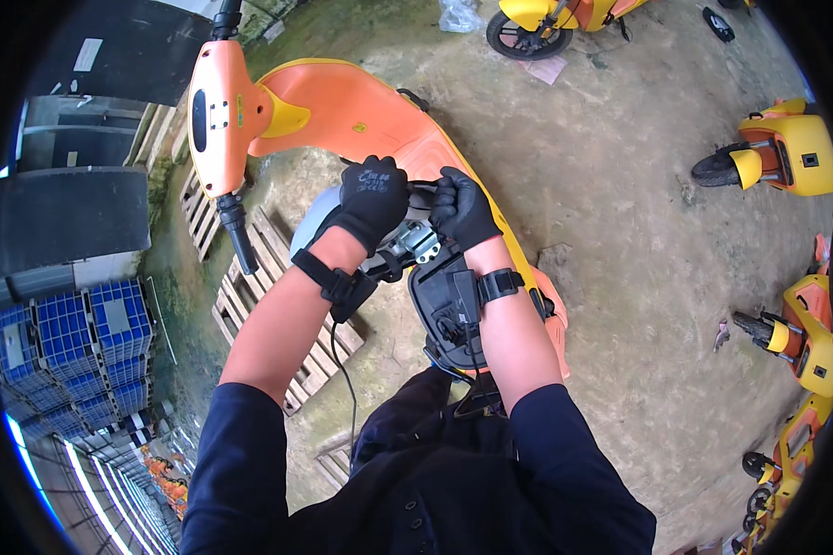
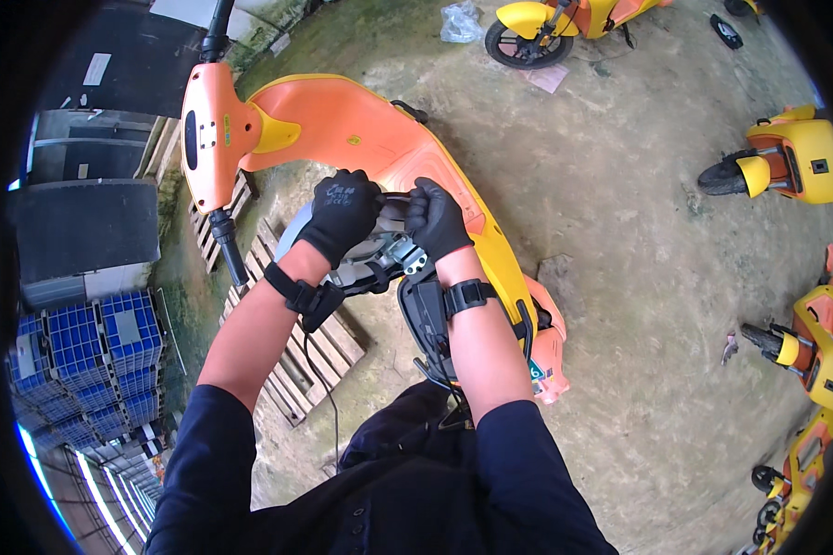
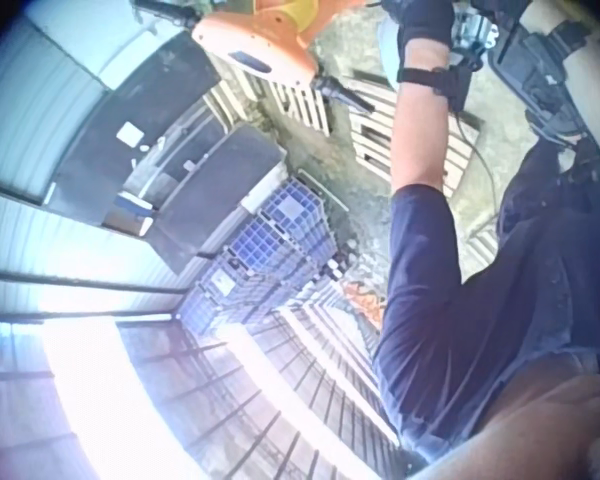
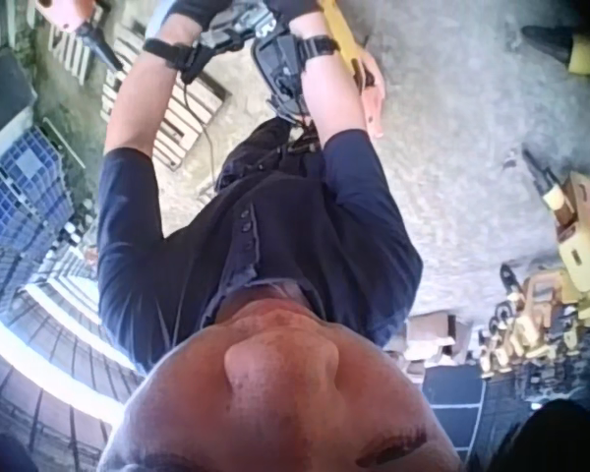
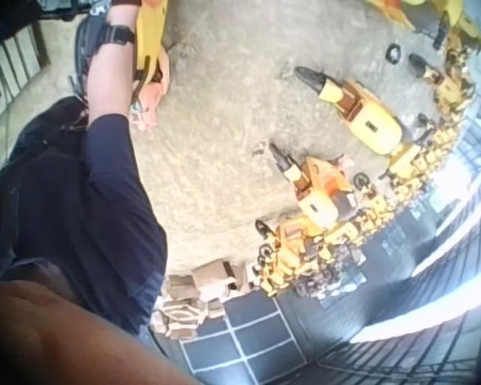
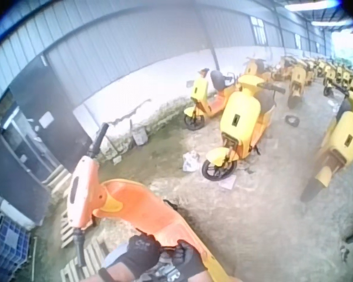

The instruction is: The person handles a silver cover and opens the seat compartment of a yellow scooter while standing in a parking lot. They lift and lower the cover several times to check the area underneath the seat.

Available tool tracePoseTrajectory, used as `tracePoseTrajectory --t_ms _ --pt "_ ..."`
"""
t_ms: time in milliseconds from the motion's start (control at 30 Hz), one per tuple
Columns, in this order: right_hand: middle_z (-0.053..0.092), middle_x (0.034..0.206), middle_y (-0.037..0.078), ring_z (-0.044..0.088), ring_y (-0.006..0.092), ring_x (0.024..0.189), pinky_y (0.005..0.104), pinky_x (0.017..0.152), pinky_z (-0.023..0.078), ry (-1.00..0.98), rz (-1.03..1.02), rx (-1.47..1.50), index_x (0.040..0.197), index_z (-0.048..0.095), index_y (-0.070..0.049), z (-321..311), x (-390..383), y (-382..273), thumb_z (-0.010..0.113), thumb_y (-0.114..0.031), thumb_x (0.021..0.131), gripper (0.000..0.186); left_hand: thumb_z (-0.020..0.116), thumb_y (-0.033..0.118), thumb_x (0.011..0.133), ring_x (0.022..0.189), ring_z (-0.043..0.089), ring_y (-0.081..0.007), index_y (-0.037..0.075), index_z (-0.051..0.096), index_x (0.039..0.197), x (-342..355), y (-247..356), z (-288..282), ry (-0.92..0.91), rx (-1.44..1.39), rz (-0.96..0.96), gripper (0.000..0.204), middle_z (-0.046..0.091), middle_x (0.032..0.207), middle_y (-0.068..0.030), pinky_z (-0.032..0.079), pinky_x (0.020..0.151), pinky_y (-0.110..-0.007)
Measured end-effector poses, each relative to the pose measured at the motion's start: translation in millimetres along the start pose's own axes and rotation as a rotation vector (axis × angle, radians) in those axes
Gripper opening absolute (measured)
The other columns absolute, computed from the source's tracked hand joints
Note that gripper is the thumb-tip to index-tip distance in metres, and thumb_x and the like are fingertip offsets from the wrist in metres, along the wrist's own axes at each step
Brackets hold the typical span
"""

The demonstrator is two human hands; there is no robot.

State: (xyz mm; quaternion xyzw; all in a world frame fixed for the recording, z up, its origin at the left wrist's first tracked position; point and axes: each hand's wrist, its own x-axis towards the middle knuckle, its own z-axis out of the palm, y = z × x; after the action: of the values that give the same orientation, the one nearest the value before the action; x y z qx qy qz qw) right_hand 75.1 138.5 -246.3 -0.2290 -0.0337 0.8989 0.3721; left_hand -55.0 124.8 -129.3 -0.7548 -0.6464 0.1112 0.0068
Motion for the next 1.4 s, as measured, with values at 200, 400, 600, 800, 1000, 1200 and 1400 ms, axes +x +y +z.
tracePoseTrajectory --t_ms 200,400,600,800,1000,1200,1400 --pt "0.061 0.088 0.019 0.058 0.0324 0.088 0.0392 0.076 0.047 0.231 -0.757 -1.541 0.101 0.050 0.003 16 -47 -15 0.073 -0.022 0.070 0.046 0.056 0.018 0.072 0.079 0.058 -0.0242 0.012 0.065 0.075 -5 -11 3 0.063 0.050 0.063 0.011 0.059 0.078 -0.0066 0.046 0.063 -0.039" --pt "0.061 0.084 0.017 0.059 0.0324 0.082 0.0431 0.072 0.046 -0.124 -0.611 -1.807 0.095 0.064 -0.008 15 11 -20 0.062 -0.037 0.076 0.034 0.056 0.014 0.072 0.081 0.058 -0.0278 0.009 0.065 0.078 3 -4 -3 -0.008 -0.131 0.045 0.011 0.058 0.080 -0.0106 0.047 0.068 -0.040" --pt "0.062 0.095 0.013 0.063 0.0306 0.083 0.0463 0.071 0.048 -0.210 -0.452 -2.164 0.096 0.062 -0.010 38 21 -32 0.049 -0.044 0.083 0.038 0.057 0.013 0.071 0.078 0.057 -0.0293 0.009 0.065 0.077 -2 -9 -2 0.087 -0.164 0.079 0.011 0.058 0.077 -0.0108 0.047 0.066 -0.041" --pt "0.065 0.091 0.012 0.064 0.0255 0.082 0.0397 0.073 0.049 -0.316 -0.085 -2.346 0.094 0.065 -0.011 81 21 -46 0.048 -0.037 0.082 0.034 0.060 0.017 0.071 0.079 0.058 -0.0293 0.011 0.064 0.078 1 -14 3 0.070 -0.068 0.126 0.010 0.059 0.080 -0.0104 0.046 0.067 -0.042" --pt "0.066 0.092 0.009 0.063 0.0231 0.087 0.0357 0.078 0.048 -0.310 -0.330 -2.528 0.097 0.067 -0.013 93 11 -54 0.049 -0.030 0.078 0.031 0.057 0.035 0.078 0.096 0.057 -0.0312 0.011 0.062 0.099 -5 6 -6 0.008 -0.040 -0.334 0.032 0.059 0.100 -0.0129 0.043 0.080 -0.050" --pt "0.064 0.097 0.012 0.062 0.0275 0.090 0.0390 0.079 0.048 -0.282 -0.190 -2.501 0.096 0.065 -0.011 95 17 -48 0.049 -0.030 0.079 0.030 0.054 0.034 0.078 0.094 0.060 -0.0325 0.011 0.064 0.103 17 0 -18 -0.236 -0.125 -0.423 0.035 0.062 0.099 -0.0169 0.046 0.081 -0.044" --pt "0.064 0.094 0.015 0.062 0.0310 0.088 0.0398 0.077 0.049 -0.245 -0.250 -2.347 0.096 0.065 -0.010 89 5 -46 0.046 -0.034 0.083 0.034 0.055 0.015 0.075 0.079 0.062 -0.0341 0.005 0.062 0.083 2 -17 -22 -0.036 -0.202 -0.069 0.015 0.062 0.083 -0.0183 0.049 0.070 -0.043"
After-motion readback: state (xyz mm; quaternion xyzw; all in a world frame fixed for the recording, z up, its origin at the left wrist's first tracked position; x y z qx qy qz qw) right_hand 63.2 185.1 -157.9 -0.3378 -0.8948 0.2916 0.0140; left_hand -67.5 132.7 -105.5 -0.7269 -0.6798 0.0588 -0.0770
